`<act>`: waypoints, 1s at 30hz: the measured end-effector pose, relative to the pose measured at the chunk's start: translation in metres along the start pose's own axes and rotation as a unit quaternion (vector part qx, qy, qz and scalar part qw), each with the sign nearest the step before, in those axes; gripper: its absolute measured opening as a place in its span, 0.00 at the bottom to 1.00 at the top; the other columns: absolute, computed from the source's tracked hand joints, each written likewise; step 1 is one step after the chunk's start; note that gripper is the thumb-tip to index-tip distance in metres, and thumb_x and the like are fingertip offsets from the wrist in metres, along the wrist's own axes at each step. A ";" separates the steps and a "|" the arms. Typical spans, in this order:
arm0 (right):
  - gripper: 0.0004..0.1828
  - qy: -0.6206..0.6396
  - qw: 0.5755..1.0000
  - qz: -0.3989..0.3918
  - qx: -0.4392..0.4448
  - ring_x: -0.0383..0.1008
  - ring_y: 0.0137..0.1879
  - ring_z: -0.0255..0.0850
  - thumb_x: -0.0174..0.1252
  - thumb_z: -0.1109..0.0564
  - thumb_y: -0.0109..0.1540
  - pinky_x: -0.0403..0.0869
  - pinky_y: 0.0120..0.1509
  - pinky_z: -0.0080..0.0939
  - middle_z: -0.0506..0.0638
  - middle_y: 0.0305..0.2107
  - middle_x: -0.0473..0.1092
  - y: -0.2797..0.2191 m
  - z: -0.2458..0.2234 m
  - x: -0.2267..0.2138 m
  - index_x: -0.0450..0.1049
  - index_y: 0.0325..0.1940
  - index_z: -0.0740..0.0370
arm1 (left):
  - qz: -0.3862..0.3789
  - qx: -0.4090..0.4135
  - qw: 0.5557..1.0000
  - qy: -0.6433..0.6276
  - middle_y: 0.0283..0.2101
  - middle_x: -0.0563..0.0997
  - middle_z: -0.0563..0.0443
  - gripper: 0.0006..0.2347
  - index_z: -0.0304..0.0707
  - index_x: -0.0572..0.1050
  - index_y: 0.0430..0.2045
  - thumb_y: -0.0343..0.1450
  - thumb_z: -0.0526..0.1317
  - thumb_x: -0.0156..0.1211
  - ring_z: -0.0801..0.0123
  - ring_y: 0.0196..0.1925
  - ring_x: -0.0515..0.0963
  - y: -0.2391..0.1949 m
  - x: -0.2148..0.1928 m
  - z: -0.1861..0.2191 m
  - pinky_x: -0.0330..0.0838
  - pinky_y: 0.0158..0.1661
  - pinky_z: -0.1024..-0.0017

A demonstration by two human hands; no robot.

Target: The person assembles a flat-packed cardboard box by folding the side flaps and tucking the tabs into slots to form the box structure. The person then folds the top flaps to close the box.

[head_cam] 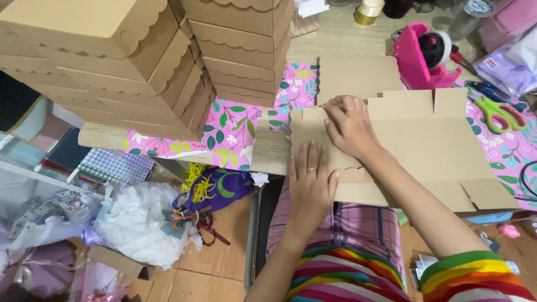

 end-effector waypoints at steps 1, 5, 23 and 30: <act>0.17 0.000 1.000 -0.001 0.000 0.63 0.60 0.49 0.55 0.51 0.67 0.61 0.66 0.50 0.51 0.50 0.63 -0.001 0.003 0.003 0.75 0.59 0.54 | 0.000 -0.001 1.000 -0.001 0.63 0.71 0.32 0.22 0.32 0.71 0.59 0.76 0.48 0.47 0.44 0.71 0.66 0.000 0.001 0.000 0.53 0.67 0.42; 0.18 0.016 0.999 0.022 -0.017 0.69 0.61 0.45 0.58 0.55 0.65 0.54 0.77 0.53 0.50 0.49 0.70 -0.004 0.006 0.007 0.75 0.60 0.56 | -0.008 -0.005 1.000 -0.010 0.63 0.72 0.32 0.22 0.31 0.71 0.59 0.76 0.48 0.47 0.44 0.71 0.66 0.000 0.000 0.000 0.52 0.68 0.43; 0.19 -0.087 0.990 -0.108 -0.034 0.77 0.48 0.45 0.51 0.58 0.66 0.80 0.46 0.47 0.46 0.41 0.74 -0.002 -0.066 -0.037 0.80 0.56 0.43 | -0.106 -0.059 0.970 -0.211 0.69 0.65 0.29 0.27 0.28 0.62 0.66 0.75 0.48 0.50 0.41 0.75 0.57 -0.003 0.011 -0.026 0.40 0.71 0.43; 0.24 -0.146 0.973 -0.177 0.023 0.69 0.54 0.41 0.49 0.56 0.66 0.82 0.40 0.48 0.42 0.46 0.66 -0.012 -0.058 -0.014 0.74 0.63 0.31 | -0.104 -0.176 0.918 -0.339 0.61 0.73 0.32 0.18 0.31 0.68 0.63 0.78 0.36 0.43 0.41 0.67 0.69 0.055 -0.013 -0.083 0.55 0.68 0.48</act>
Point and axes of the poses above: each hand's wrist, its own y-axis towards the middle knuckle, its own x-axis out of the palm, z = x × y, the point moved 8 cm from there along y, towards the middle knuckle
